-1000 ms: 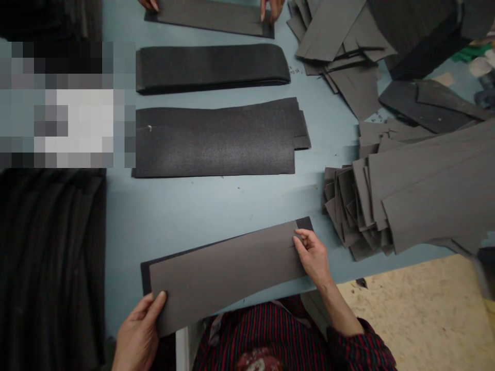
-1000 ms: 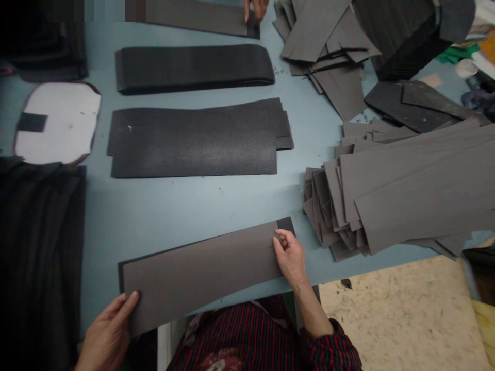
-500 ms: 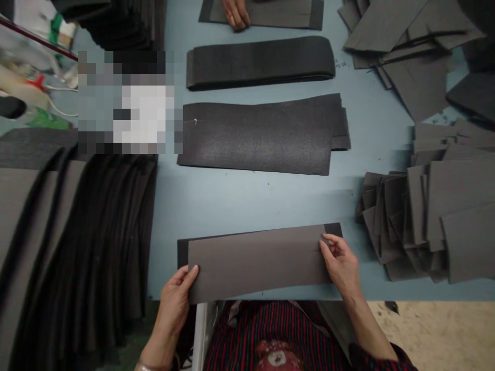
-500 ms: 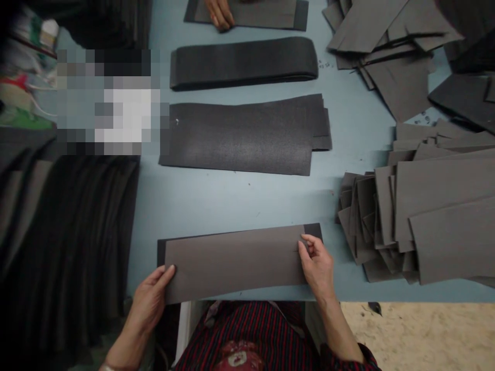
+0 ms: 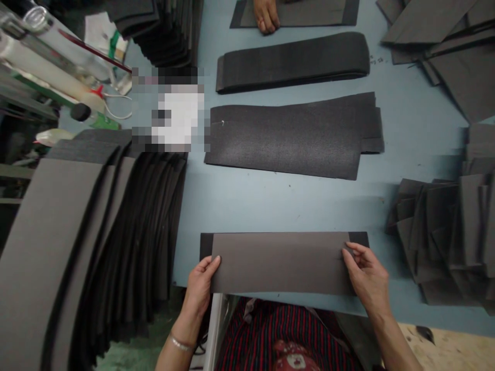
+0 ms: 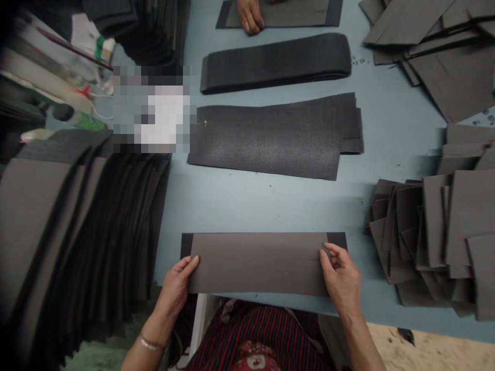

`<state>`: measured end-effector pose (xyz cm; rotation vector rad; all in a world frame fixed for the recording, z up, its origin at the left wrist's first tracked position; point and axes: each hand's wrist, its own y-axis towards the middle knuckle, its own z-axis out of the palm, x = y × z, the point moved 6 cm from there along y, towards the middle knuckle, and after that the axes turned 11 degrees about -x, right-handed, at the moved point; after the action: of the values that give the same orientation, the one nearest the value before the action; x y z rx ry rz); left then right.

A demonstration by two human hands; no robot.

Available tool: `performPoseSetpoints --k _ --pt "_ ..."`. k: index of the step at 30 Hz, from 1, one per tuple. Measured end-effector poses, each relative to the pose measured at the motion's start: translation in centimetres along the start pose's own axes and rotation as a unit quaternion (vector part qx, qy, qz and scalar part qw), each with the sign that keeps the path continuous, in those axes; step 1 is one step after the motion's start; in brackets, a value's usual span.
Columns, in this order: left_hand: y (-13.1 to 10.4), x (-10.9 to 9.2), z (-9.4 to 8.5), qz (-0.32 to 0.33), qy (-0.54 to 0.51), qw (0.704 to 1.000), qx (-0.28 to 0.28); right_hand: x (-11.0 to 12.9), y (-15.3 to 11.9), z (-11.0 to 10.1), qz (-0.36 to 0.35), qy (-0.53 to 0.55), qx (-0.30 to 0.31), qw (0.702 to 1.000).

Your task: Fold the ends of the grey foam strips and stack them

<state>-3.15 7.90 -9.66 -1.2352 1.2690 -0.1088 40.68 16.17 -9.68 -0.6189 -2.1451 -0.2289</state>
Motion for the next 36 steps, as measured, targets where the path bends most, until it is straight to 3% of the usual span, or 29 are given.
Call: performPoseSetpoints --k 8,36 --pt "0.0 -0.2 0.2 0.002 0.022 1.0 0.006 1.1 0.1 -0.2 0.006 -0.017 -0.004 1.0" --pt "0.2 -1.2 0.2 0.047 0.065 0.996 -0.044 1.2 0.0 0.0 0.009 -0.018 -0.005 1.0"
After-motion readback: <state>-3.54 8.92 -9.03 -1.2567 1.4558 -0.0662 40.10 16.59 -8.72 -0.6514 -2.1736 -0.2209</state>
